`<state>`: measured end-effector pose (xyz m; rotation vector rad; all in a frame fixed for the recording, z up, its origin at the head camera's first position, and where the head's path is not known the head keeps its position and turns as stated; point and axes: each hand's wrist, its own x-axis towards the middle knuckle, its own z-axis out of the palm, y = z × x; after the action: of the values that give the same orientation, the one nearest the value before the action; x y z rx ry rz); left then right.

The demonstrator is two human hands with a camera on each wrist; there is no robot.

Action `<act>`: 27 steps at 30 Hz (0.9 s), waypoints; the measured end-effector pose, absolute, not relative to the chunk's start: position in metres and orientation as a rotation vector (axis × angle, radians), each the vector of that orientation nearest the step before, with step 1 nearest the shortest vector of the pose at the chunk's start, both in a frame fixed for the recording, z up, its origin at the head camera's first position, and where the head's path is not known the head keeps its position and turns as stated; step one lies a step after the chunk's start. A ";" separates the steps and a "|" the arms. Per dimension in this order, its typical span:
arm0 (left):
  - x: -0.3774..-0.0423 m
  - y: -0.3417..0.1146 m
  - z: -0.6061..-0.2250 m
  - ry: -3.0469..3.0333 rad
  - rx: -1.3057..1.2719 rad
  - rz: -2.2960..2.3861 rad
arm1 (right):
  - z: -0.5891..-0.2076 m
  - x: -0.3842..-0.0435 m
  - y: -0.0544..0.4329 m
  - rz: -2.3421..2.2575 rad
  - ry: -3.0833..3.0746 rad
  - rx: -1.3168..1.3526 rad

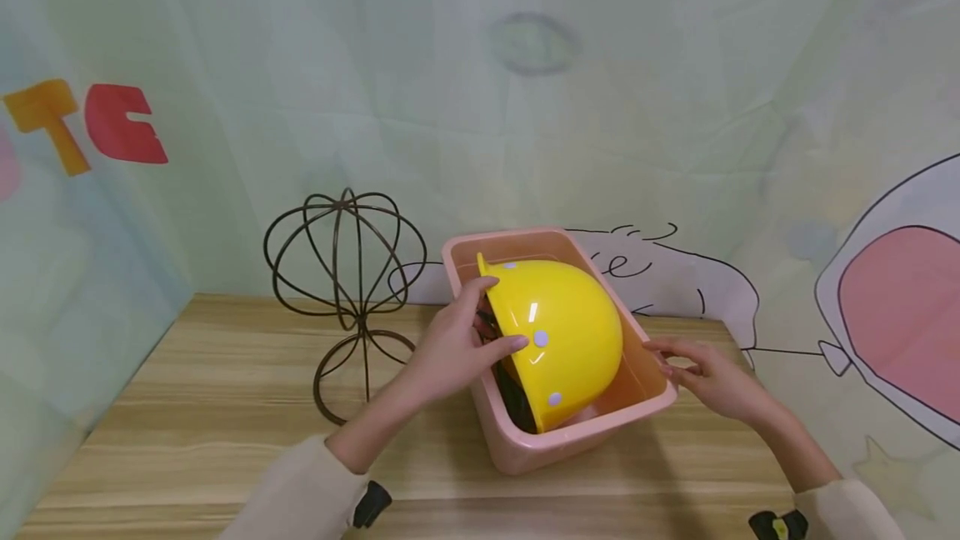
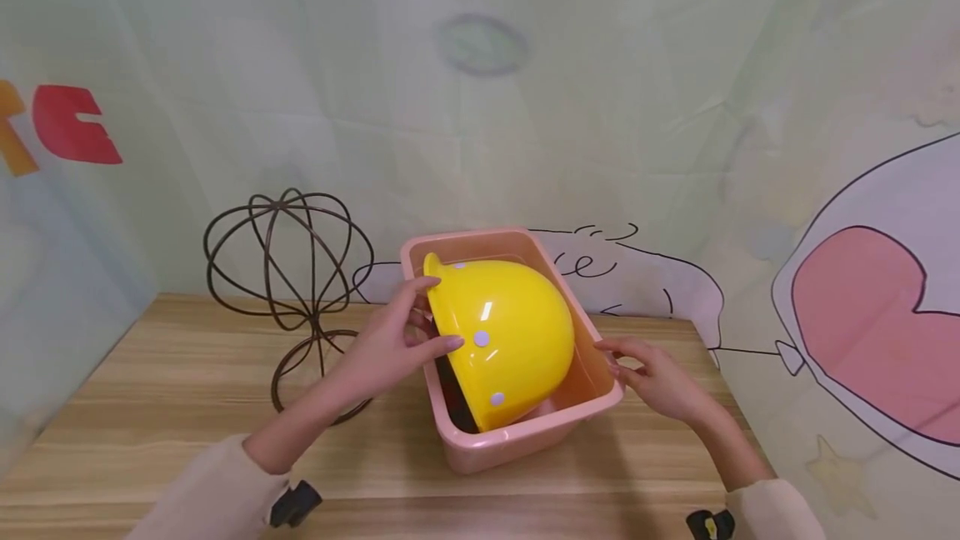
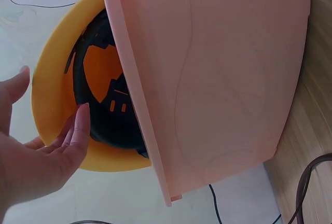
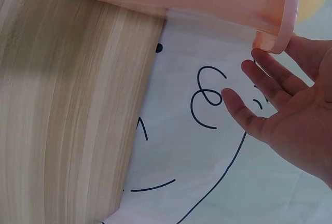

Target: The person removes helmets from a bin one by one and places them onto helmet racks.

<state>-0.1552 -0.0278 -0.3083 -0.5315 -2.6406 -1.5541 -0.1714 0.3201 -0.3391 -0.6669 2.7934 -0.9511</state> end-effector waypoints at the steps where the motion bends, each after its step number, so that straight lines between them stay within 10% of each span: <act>1: -0.156 -0.027 -0.309 -2.644 -0.529 -1.543 | -0.339 -0.171 0.320 -0.949 2.794 -0.675; 27: -0.157 -0.041 -0.313 -2.655 -0.356 -1.678 | -0.336 -0.170 0.320 -0.991 2.783 -0.665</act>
<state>-0.1571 -0.0406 -0.3134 -0.3561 -2.6551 -1.6783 -0.1695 0.3201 -0.3363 -0.6652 2.7835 -0.9910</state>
